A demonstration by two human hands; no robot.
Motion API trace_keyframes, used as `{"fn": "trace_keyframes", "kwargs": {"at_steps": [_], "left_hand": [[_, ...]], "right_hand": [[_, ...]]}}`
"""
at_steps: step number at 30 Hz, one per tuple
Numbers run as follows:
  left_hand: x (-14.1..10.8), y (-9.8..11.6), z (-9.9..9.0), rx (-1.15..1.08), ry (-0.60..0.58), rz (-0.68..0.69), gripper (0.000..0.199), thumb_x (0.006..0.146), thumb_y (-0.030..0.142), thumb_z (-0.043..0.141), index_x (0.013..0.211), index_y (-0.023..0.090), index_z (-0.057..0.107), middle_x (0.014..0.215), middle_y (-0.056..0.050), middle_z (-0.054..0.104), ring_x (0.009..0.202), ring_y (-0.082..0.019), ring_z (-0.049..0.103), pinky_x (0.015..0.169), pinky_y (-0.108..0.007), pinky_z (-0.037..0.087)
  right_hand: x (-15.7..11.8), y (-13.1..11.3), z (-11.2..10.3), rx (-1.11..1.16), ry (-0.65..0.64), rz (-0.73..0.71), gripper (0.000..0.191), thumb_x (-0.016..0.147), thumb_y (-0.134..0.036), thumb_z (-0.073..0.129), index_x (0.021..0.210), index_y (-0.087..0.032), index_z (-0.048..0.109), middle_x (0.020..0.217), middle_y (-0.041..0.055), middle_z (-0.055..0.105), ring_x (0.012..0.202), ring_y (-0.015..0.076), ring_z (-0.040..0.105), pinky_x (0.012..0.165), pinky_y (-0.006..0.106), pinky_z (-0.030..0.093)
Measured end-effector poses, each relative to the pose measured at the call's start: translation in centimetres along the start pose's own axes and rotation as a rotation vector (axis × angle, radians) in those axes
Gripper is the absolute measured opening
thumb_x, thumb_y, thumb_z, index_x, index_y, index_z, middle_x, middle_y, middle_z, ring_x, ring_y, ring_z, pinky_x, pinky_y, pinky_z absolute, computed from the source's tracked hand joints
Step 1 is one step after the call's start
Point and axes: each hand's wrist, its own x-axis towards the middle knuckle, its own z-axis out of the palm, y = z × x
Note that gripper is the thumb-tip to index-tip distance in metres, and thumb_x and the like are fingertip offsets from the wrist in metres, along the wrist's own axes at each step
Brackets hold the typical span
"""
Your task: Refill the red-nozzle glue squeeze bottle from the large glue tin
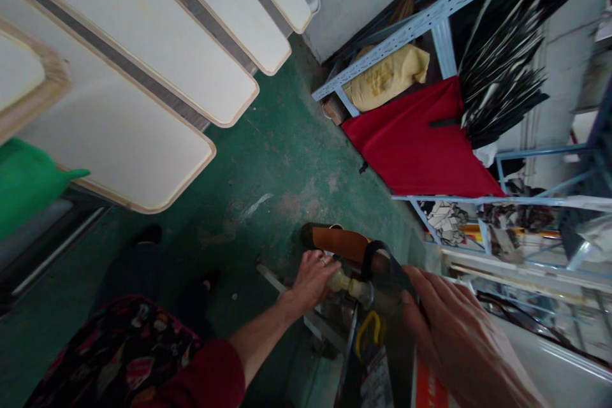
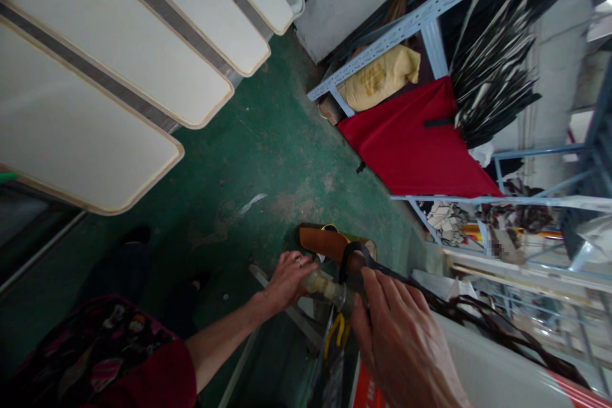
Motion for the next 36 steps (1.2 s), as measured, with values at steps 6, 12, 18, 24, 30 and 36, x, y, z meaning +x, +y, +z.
{"fn": "trace_keyframes", "kwargs": {"at_steps": [6, 12, 18, 24, 30, 36], "left_hand": [[0.14, 0.03, 0.00, 0.026, -0.019, -0.008, 0.046, 0.071, 0.036, 0.068, 0.113, 0.028, 0.050, 0.112, -0.001, 0.056, 0.106, -0.024, 0.040, 0.090, -0.037, 0.027], [0.29, 0.09, 0.07, 0.024, -0.015, -0.011, 0.045, 0.072, 0.037, 0.066, 0.113, 0.028, 0.051, 0.111, -0.001, 0.055, 0.107, -0.024, 0.039, 0.091, -0.037, 0.025], [-0.05, -0.40, -0.24, 0.010, -0.021, 0.010, 0.048, 0.071, 0.035, 0.067, 0.115, 0.028, 0.050, 0.112, -0.002, 0.055, 0.105, -0.024, 0.039, 0.090, -0.037, 0.025], [-0.06, -0.58, 0.06, 0.011, -0.011, -0.003, 0.044, 0.071, 0.034, 0.066, 0.112, 0.028, 0.051, 0.111, -0.001, 0.056, 0.105, -0.024, 0.039, 0.089, -0.037, 0.025], [0.07, -0.34, -0.16, 0.017, -0.019, 0.005, 0.040, 0.074, 0.038, 0.064, 0.110, 0.027, 0.051, 0.109, -0.001, 0.055, 0.106, -0.024, 0.038, 0.087, -0.037, 0.026], [0.06, -0.18, -0.16, 0.023, -0.037, -0.008, 0.045, 0.072, 0.034, 0.066, 0.114, 0.028, 0.049, 0.113, -0.002, 0.054, 0.108, -0.024, 0.038, 0.090, -0.037, 0.025]], "right_hand": [[0.20, -0.05, -0.04, -0.011, 0.015, -0.012, 0.033, 0.090, -0.032, 0.034, 0.107, -0.011, 0.053, 0.091, 0.0080, 0.065, 0.079, 0.0185, 0.062, 0.069, 0.030, 0.048], [0.17, 0.04, -0.03, 0.002, -0.002, -0.016, 0.033, 0.090, -0.032, 0.033, 0.107, -0.012, 0.052, 0.093, 0.0090, 0.066, 0.083, 0.0198, 0.063, 0.071, 0.031, 0.048], [0.07, -0.25, -0.44, 0.023, -0.022, 0.019, 0.033, 0.091, -0.033, 0.032, 0.106, -0.012, 0.052, 0.091, 0.0098, 0.065, 0.080, 0.0204, 0.062, 0.069, 0.032, 0.049], [-0.08, -0.27, -0.49, 0.030, -0.059, 0.033, 0.035, 0.092, -0.035, 0.029, 0.110, -0.014, 0.050, 0.094, 0.0085, 0.064, 0.080, 0.0199, 0.061, 0.069, 0.032, 0.049], [0.18, -0.32, -0.43, 0.014, -0.060, 0.011, 0.033, 0.092, -0.031, 0.029, 0.110, -0.013, 0.049, 0.091, 0.0085, 0.064, 0.078, 0.0188, 0.061, 0.067, 0.031, 0.048], [0.51, -0.62, -0.69, 0.059, -0.075, 0.037, 0.033, 0.093, -0.032, 0.029, 0.110, -0.014, 0.050, 0.089, 0.0065, 0.065, 0.076, 0.0180, 0.062, 0.066, 0.031, 0.048]]}}
